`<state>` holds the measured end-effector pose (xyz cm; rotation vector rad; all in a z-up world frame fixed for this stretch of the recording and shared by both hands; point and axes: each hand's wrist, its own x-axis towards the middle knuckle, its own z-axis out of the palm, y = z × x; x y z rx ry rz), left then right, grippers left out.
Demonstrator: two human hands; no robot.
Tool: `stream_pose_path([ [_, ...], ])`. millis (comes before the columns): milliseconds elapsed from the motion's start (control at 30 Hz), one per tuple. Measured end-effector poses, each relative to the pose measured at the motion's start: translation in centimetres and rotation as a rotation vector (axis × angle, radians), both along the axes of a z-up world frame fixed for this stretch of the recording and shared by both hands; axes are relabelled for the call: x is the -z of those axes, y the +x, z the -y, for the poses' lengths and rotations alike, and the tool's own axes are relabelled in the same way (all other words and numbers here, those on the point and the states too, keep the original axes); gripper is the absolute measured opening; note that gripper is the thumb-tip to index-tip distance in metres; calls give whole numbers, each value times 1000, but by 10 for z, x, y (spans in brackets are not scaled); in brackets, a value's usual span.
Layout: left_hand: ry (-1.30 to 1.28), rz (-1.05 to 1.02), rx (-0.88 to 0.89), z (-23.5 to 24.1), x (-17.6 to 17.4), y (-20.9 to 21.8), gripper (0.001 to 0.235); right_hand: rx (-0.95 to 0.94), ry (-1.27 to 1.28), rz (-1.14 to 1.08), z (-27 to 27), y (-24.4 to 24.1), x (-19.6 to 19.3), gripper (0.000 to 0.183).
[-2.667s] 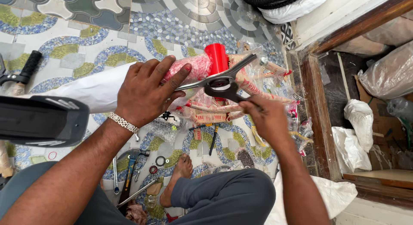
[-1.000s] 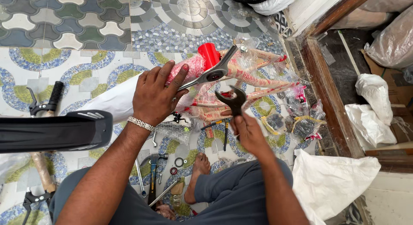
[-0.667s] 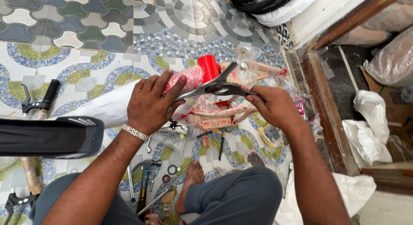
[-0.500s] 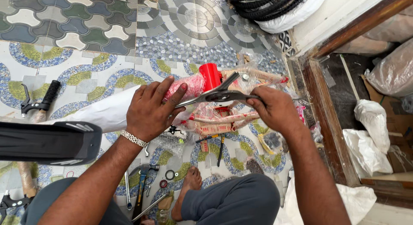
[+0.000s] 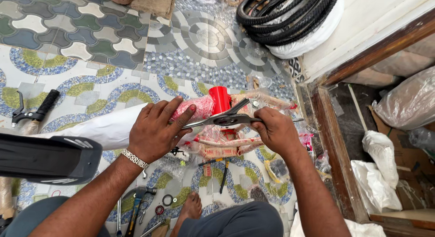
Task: The person sits on the floor and assembles a bicycle frame, using a wrench and pliers to tighten bolts and secure components. The person handles the frame, a wrench, pliers, and small parts while working on the floor.
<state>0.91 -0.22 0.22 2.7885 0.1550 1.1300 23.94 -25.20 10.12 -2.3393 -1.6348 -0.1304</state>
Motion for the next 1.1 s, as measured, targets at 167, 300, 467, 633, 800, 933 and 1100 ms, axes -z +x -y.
stream_pose_path([
  [167,7,9,-4,1,0,0,67,-60,-153,38,3,18,-2,27],
  [300,6,34,-4,1,-2,-1,65,-13,-268,92,1,23,-9,31],
  [467,-1,53,27,-3,-2,1,64,-86,-386,267,-3,21,-54,33],
  [633,5,68,20,-3,-3,-3,63,-17,-641,348,-24,-1,-96,43],
  [800,14,90,33,-6,-3,-5,61,122,-864,372,-36,-20,-116,48],
  [933,17,98,33,-5,-3,-6,60,96,-899,414,-45,-27,-129,45],
  [1100,28,89,24,-8,-2,-4,65,121,-959,452,-54,-38,-140,41],
])
